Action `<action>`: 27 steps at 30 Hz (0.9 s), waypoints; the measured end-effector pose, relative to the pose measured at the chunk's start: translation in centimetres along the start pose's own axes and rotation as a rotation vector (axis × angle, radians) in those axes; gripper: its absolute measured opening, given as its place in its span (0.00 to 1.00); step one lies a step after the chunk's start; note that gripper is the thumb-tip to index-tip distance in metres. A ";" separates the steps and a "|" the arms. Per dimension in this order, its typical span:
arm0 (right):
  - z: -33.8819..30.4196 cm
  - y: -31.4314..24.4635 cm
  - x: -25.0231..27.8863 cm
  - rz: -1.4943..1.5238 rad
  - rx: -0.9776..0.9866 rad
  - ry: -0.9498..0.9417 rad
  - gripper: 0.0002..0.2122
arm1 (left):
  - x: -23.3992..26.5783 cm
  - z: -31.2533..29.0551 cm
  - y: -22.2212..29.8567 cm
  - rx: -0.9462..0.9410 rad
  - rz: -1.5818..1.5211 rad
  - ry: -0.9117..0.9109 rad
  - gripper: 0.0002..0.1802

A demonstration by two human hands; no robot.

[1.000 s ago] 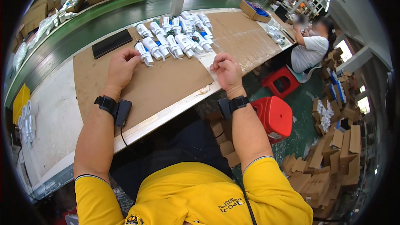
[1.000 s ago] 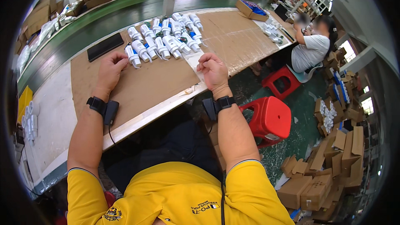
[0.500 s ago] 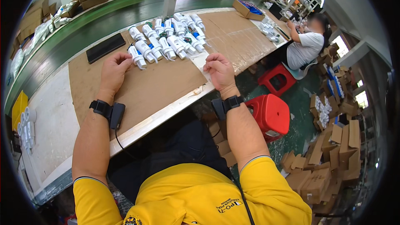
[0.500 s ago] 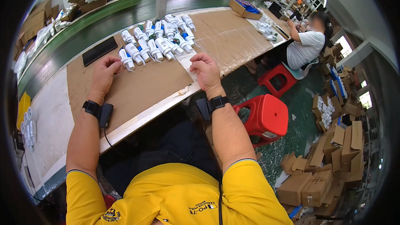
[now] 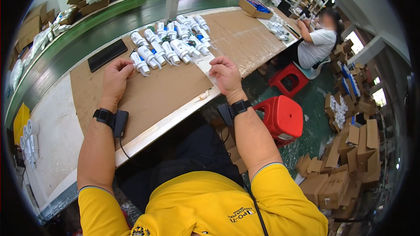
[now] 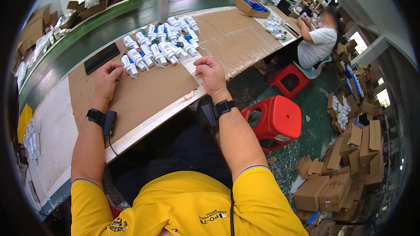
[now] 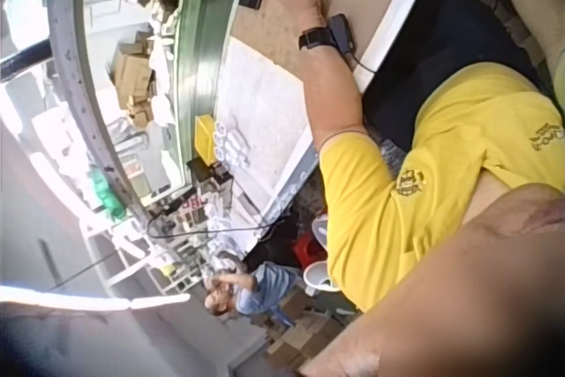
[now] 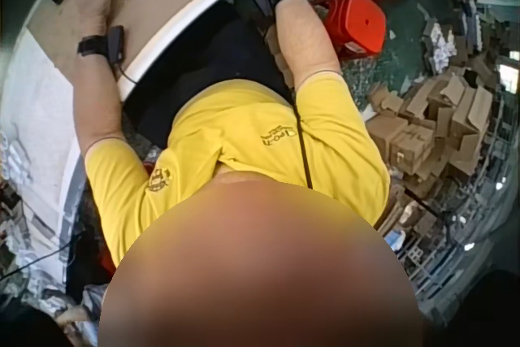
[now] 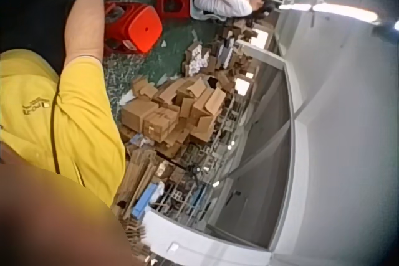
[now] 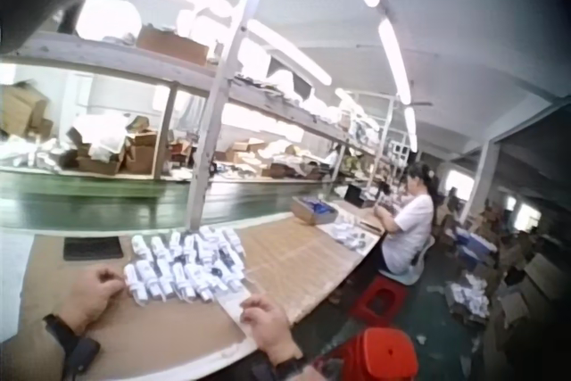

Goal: Assembling small electronic devices by manually inserting components such as circuit boards and batteries into plastic housings.

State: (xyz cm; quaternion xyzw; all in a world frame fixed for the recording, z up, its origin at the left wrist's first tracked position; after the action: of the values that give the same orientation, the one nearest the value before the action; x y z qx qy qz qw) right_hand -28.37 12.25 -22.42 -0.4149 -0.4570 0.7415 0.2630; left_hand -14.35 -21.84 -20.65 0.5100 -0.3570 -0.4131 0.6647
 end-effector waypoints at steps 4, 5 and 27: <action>0.0 0.3 0.3 -0.030 -0.018 0.011 0.06 | 0.2 0.5 -0.8 -0.014 -0.001 -0.007 0.05; 0.0 0.0 0.5 -0.027 -0.002 0.023 0.06 | 0.4 0.5 -0.9 -0.004 0.012 0.019 0.05; 0.2 -0.3 0.1 -0.015 0.008 -0.082 0.06 | 6.8 2.5 3.6 -0.100 0.992 0.146 0.19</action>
State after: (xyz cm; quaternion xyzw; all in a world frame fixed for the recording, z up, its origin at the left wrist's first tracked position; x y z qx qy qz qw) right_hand -28.59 12.37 -22.14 -0.3796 -0.4676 0.7577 0.2513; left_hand -13.20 -28.52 -16.25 0.2739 -0.4887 -0.0275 0.8279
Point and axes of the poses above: each hand's wrist, its own z-axis towards the middle knuckle, its own x-axis out of the back of the hand, y = z × x, the point moved 10 cm from there along z, towards the middle knuckle, and after that the axes turned 3 degrees about -y, right-handed, at the moved point
